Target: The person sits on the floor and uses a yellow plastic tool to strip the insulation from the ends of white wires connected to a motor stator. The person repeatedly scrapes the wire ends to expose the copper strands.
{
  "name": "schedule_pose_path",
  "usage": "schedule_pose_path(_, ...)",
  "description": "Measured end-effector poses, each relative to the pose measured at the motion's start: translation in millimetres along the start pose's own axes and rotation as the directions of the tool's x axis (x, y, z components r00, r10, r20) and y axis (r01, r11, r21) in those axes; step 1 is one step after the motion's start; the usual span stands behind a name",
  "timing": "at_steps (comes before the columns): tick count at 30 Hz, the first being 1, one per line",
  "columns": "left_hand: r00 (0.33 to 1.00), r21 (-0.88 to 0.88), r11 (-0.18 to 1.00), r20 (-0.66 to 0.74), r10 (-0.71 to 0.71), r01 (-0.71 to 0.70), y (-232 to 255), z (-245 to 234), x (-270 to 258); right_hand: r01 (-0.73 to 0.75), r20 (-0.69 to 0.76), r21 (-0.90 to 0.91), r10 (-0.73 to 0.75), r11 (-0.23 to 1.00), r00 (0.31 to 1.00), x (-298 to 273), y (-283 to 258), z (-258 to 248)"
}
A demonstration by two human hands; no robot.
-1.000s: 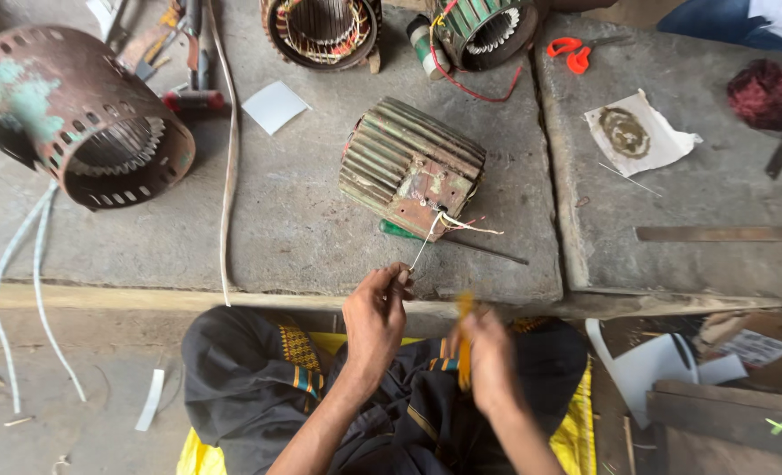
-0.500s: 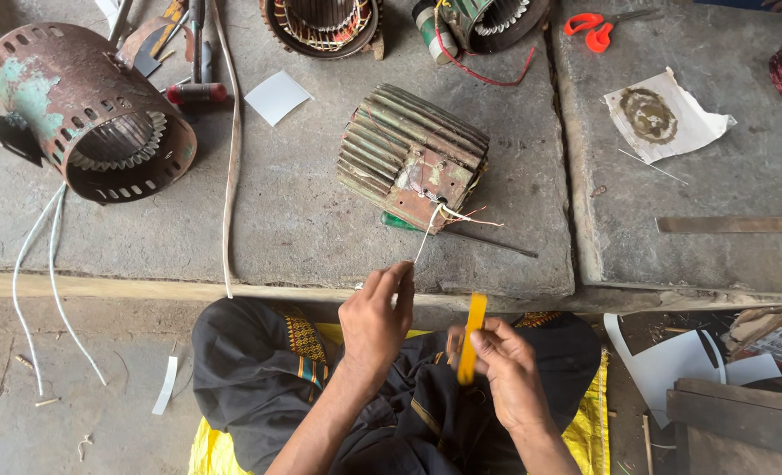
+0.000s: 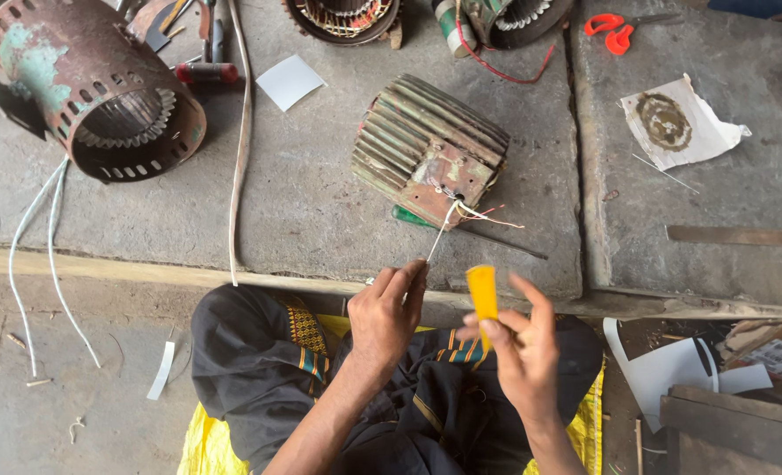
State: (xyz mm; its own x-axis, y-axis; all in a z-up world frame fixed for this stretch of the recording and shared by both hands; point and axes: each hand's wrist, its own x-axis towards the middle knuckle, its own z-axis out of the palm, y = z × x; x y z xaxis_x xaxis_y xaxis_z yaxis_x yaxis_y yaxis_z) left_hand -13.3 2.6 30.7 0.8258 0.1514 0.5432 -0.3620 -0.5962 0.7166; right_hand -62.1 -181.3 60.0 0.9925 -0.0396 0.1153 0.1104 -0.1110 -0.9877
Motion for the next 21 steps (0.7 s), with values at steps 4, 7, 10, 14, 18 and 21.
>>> schedule_pose_path(4,0.999,-0.037,0.999,0.040,-0.032,0.034,-4.3,0.2,-2.9,0.265,-0.002,-0.505,-0.308,0.821,0.951,36.6,3.4,19.5)
schedule_pose_path(7,0.998,-0.066,0.996,0.010,-0.059,0.060,-4.1,2.2,-2.8,0.388,0.093,-0.612,-0.424,0.689,0.901,56.4,6.1,27.7)
schedule_pose_path(10,0.990,-0.128,0.982,0.015,-0.141,0.141,-0.3,3.3,0.2,0.394,0.092,-0.662,-0.452,0.638,0.887,72.0,10.5,32.2)
schedule_pose_path(14,0.979,-0.217,0.955,0.017,-0.202,0.201,3.3,3.2,1.9,0.453,0.116,-0.691,-0.532,0.563,0.839,77.1,14.7,27.1)
schedule_pose_path(18,0.941,-0.300,0.892,0.093,-0.325,0.338,4.2,0.1,5.2,0.525,0.207,-0.703,-0.568,0.479,0.796,51.8,15.8,41.4)
schedule_pose_path(21,0.935,-0.324,0.877,0.112,-0.337,0.354,4.1,5.7,3.3,0.468,0.183,-0.735,-0.522,0.491,0.833,82.7,12.2,22.3)
